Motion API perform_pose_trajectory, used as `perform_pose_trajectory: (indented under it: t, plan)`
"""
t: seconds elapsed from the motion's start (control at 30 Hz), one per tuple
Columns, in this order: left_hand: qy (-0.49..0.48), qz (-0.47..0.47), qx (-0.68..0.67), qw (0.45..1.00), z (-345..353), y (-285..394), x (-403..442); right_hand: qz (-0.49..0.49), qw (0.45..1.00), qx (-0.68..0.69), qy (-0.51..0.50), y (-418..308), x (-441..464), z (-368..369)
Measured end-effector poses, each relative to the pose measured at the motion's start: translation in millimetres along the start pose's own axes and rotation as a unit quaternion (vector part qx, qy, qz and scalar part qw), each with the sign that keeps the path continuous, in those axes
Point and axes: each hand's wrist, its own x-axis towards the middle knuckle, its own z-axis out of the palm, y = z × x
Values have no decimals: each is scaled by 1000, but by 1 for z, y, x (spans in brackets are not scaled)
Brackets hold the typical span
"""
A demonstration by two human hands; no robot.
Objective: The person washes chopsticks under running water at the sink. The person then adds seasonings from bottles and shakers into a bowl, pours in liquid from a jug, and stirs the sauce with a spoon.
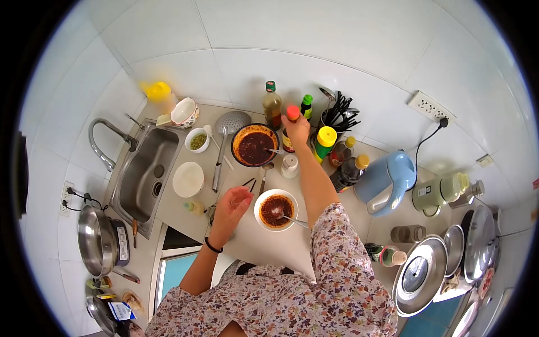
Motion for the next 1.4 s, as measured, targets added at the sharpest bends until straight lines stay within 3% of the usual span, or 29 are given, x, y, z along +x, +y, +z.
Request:
perform_pose_trajectory:
  t: [0.07, 0.13, 0.2, 0.27, 0.3, 0.37, 0.4, 0.47, 0.5, 0.53, 0.6, 0.67, 0.73, 0.8, 0.87, 0.9, 0.93, 1.0, 1.07, 1.13, 1.17, 1.2, 1.27, 1.33, 1.4]
  plan:
    - [20, 30, 23, 999, -2, 11, 3, -44, 998, -35, 28, -11, -6, 0]
    - [62, 130, 160, 977, -3, 32, 11, -69, 997, -24, -6, -60, -30, -26]
    - [97, 252, 194, 943, 3, 65, 26, -121, 992, -26, 9, -93, -48, -43]
    - [86, 289, 220, 928, 13, 106, 33, -323, 944, 24, 57, -117, -65, -57]
    - [83, 288, 216, 929, 16, 115, 40, -322, 945, 19, 57, -128, -75, -65]
    - [99, 423, 350, 830, 20, 126, 48, -451, 889, 68, 36, -146, -97, -80]
    - [94, 424, 344, 833, 19, 125, 46, -448, 891, 60, 38, -147, -112, -85]
    - [18, 440, 303, 845, 15, 125, 43, -299, 952, 56, -32, -149, -141, -95]
    - [-14, 399, 223, 889, 16, 127, 33, -313, 946, 71, -34, -149, -151, -98]
    - [-20, 398, 217, 891, 14, 125, 30, -309, 948, 64, -31, -147, -161, -102]
    - [-117, 306, 165, 930, 5, 119, 22, -264, 963, 12, -48, -141, -183, -108]
    - [-113, 350, 114, 923, 7, 103, 25, -228, 972, -32, -40, -137, -205, -113]
    - [-209, 37, -35, 977, 1, 98, 23, -208, 970, -90, -82, -135, -225, -120]
    - [-232, 41, -40, 971, 6, 88, 24, -176, 976, -95, -90, -136, -235, -125]
    - [-287, 22, -60, 956, 6, 80, 22, -60, 977, 50, -197, -146, -243, -134]
    - [-349, 20, -60, 935, 3, 75, 23, -33, 963, 65, -260, -144, -246, -143]
    - [-352, 17, -63, 934, 4, 74, 23, -28, 964, 62, -259, -140, -247, -148]
    - [-456, 82, 53, 885, 11, 74, 21, 65, 883, 174, -431, -126, -253, -149]
    - [-496, 91, 87, 859, 17, 60, 32, 76, 892, 176, -409, -119, -263, -142]
    - [-534, 97, -67, 837, 17, 49, 40, 49, 937, 170, -300, -112, -276, -127]
    - [-495, 160, -12, 854, 12, 49, 47, -29, 965, 111, -236, -104, -282, -117]
    - [-496, 158, -15, 854, 4, 46, 50, -25, 965, 109, -236, -99, -287, -113]
    - [-396, 50, -82, 913, -11, 41, 56, -19, 987, -111, -113, -94, -294, -106]
    - [-350, 16, -83, 933, -26, 19, 59, 9, 983, -160, -92, -81, -295, -98]
    - [-258, -57, -61, 963, -40, 2, 58, 33, 954, -297, -33, -73, -295, -90]
